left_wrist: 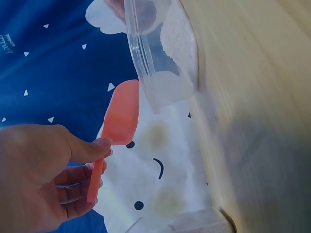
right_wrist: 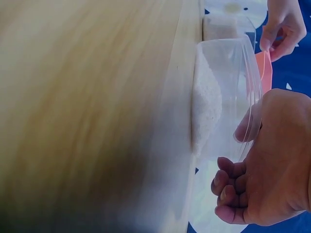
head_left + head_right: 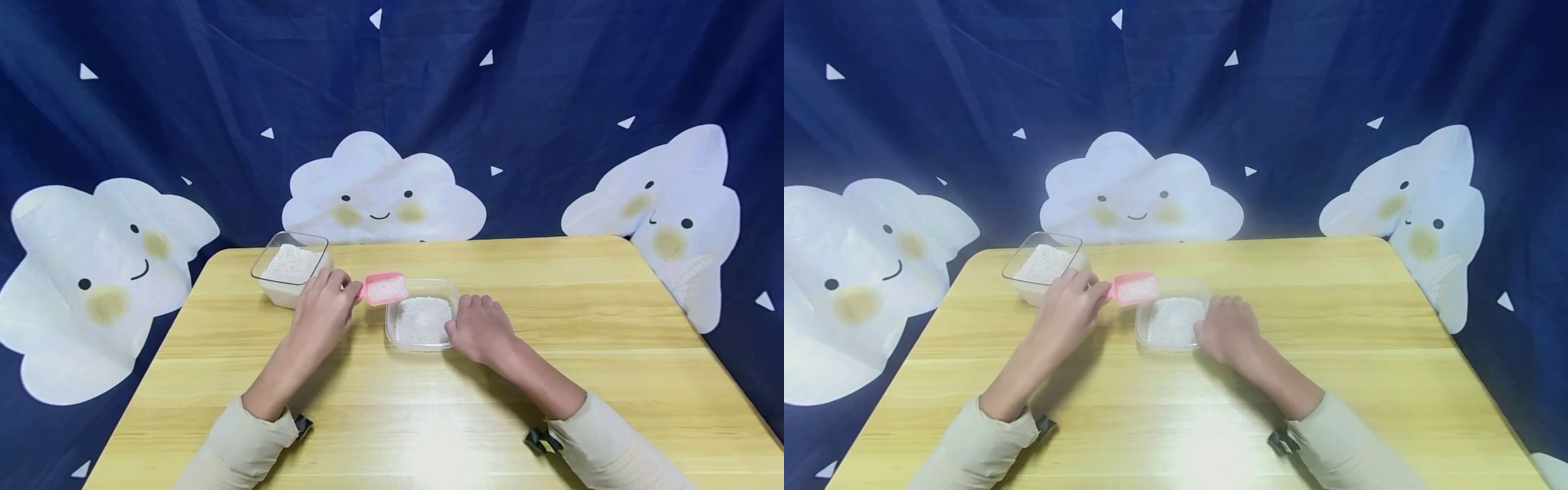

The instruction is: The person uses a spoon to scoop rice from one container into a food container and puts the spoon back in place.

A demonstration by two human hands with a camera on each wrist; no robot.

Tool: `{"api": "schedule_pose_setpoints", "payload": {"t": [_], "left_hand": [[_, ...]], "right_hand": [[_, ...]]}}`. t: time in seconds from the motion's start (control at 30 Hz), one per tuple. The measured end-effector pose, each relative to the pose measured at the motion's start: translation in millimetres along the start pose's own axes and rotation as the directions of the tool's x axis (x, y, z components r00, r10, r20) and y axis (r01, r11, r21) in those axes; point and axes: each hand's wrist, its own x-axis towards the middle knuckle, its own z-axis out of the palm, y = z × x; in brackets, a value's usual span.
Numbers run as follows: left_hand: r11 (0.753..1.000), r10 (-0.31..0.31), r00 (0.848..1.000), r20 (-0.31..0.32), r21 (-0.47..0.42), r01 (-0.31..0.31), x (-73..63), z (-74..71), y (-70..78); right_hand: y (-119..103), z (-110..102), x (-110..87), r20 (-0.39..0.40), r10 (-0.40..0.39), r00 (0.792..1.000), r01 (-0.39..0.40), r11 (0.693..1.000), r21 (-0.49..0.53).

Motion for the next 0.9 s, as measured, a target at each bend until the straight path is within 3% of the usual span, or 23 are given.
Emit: {"api": "schedule_pose_setpoints", "payload": {"t": [0.5, 0.9], "left_hand": [[0.999, 0.021, 1.0, 0.013, 0.044, -0.022, 4.3, 0.9, 6.8], [0.993, 0.072, 0.997, 0.02, 0.089, -0.074, 11.1, -2.4, 9.7]], "right_hand": [[0.5, -0.2, 1.5, 0.0, 0.004, 1.0, -0.004, 1.0, 0.002], [1.7, 0.0, 1.6, 0.006, 0.002, 1.0, -0.002, 1.0, 0.002]]}}
